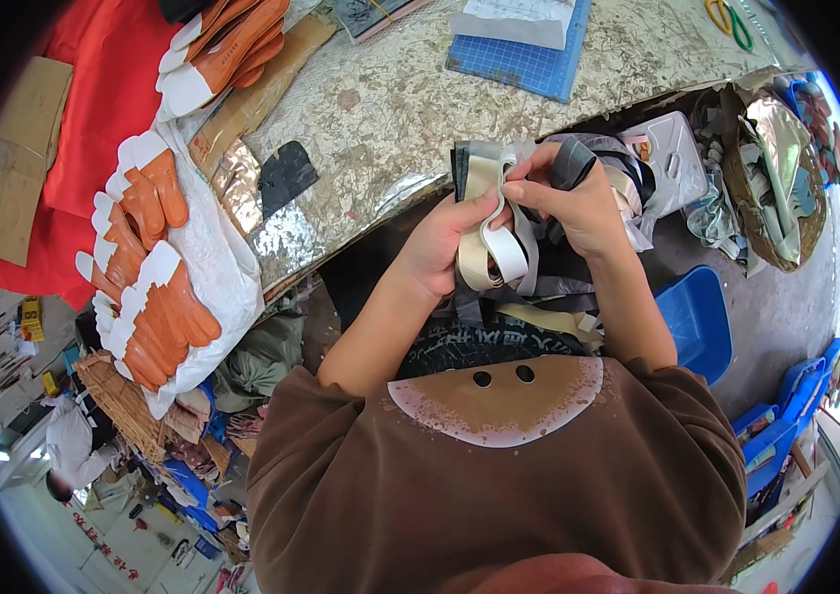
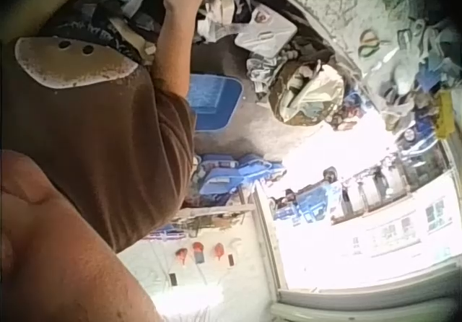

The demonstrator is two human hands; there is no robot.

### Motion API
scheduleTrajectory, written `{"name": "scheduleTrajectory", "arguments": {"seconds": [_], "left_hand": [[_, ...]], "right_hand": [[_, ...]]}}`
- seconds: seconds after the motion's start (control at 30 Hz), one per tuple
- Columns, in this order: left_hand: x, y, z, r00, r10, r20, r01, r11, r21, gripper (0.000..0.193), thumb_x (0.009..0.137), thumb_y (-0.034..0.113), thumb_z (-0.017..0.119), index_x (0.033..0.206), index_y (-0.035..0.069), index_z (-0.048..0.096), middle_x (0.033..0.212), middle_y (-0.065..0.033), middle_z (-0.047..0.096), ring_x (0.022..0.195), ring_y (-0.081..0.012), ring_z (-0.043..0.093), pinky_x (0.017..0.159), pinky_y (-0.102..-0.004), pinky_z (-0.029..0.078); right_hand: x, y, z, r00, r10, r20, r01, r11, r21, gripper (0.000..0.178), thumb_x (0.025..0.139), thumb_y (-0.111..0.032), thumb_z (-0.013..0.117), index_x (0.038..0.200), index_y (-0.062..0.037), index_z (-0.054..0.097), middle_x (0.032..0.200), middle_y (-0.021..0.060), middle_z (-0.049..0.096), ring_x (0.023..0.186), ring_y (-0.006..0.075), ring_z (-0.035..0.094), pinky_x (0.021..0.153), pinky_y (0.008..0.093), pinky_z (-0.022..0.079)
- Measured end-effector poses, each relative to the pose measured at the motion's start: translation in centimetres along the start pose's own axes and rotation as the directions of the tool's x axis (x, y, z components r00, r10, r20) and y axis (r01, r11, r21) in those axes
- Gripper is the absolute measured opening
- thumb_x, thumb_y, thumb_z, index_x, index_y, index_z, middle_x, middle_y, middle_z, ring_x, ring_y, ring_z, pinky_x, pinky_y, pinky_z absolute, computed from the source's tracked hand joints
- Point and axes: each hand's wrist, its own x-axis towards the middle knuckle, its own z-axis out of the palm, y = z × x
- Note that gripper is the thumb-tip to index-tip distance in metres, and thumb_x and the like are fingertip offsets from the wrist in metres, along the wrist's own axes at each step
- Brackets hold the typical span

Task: The recorder is assembling and trimming components of shoes at a workstation.

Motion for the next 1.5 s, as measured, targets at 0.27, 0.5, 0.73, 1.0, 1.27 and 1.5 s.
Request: {"name": "scheduleTrajectory", "arguments": {"seconds": [0.27,0.5,0.73,1.0,1.27,1.5], "left_hand": [[-0.4,-0.1,1.0,0.994,0.036,-0.100,-0.027,0.996,0.090,0.022,0.094,0.023,0.057,0.108,0.006,0.053,0.084,0.0000,0.055,0.077,-0.0118,0.058,0.070,-0.0295,0.051],[-0.3,-0.2,0.2,0.999,-0.041,0.020,0.043,0.994,-0.100,0.017,0.095,0.024,0.056,0.096,0.006,0.055,0.079,-0.0009,0.056,0.072,-0.0119,0.058,0.067,-0.0290,0.051],[0.1,0.5,0.4,0.995,0.020,0.101,-0.017,0.999,-0.039,0.029,0.098,0.032,0.046,0.084,0.007,0.048,0.066,-0.0039,0.047,0.056,-0.0147,0.049,0.053,-0.0268,0.044],[0.0,2.3,0.7,0.981,0.191,0.023,-0.191,0.982,0.003,0.040,0.100,0.039,0.042,0.073,0.010,0.046,0.064,-0.0016,0.044,0.053,-0.0135,0.047,0.051,-0.0259,0.040],[-0.4,2.4,0.3,0.984,0.176,-0.027,-0.176,0.984,-0.021,0.041,0.101,0.039,0.038,0.073,0.010,0.046,0.061,-0.0029,0.041,0.056,-0.0149,0.041,0.054,-0.0280,0.035],[0.0,2.0,0.3,0.984,0.173,-0.043,-0.173,0.985,0.006,0.040,0.101,0.038,0.040,0.073,0.010,0.046,0.062,-0.0033,0.043,0.056,-0.0152,0.043,0.054,-0.0276,0.036]], "right_hand": [[-0.2,0.4,-0.7,0.993,-0.106,-0.054,0.085,0.951,-0.298,0.016,0.075,-0.011,0.075,0.084,-0.0014,0.067,0.060,-0.0073,0.049,0.053,0.0003,0.035,0.051,0.0188,0.027],[-0.3,1.2,-0.3,0.988,-0.132,-0.074,0.116,0.975,-0.191,0.008,0.078,-0.005,0.069,0.085,-0.0014,0.067,0.068,-0.0033,0.058,0.057,0.0014,0.045,0.053,0.0187,0.035],[0.0,0.8,-0.2,0.994,-0.066,-0.084,0.073,0.994,0.085,0.022,0.080,-0.002,0.065,0.101,-0.0012,0.061,0.089,-0.0004,0.063,0.068,0.0036,0.052,0.053,0.0192,0.038],[-0.8,2.2,-1.6,0.998,0.030,0.059,-0.013,0.963,-0.269,0.024,0.083,-0.014,0.070,0.103,-0.0016,0.062,0.083,0.0008,0.063,0.071,0.0070,0.056,0.063,0.0193,0.043],[-1.1,0.6,-2.2,0.987,0.136,0.085,-0.134,0.991,-0.029,0.018,0.093,-0.021,0.056,0.101,-0.0048,0.060,0.079,0.0020,0.069,0.055,0.0009,0.045,0.049,0.0178,0.035],[-1.1,1.1,-2.4,0.987,0.129,0.092,-0.128,0.992,-0.009,0.018,0.093,-0.022,0.056,0.101,-0.0060,0.060,0.074,-0.0023,0.065,0.052,0.0000,0.042,0.048,0.0175,0.034]]}}
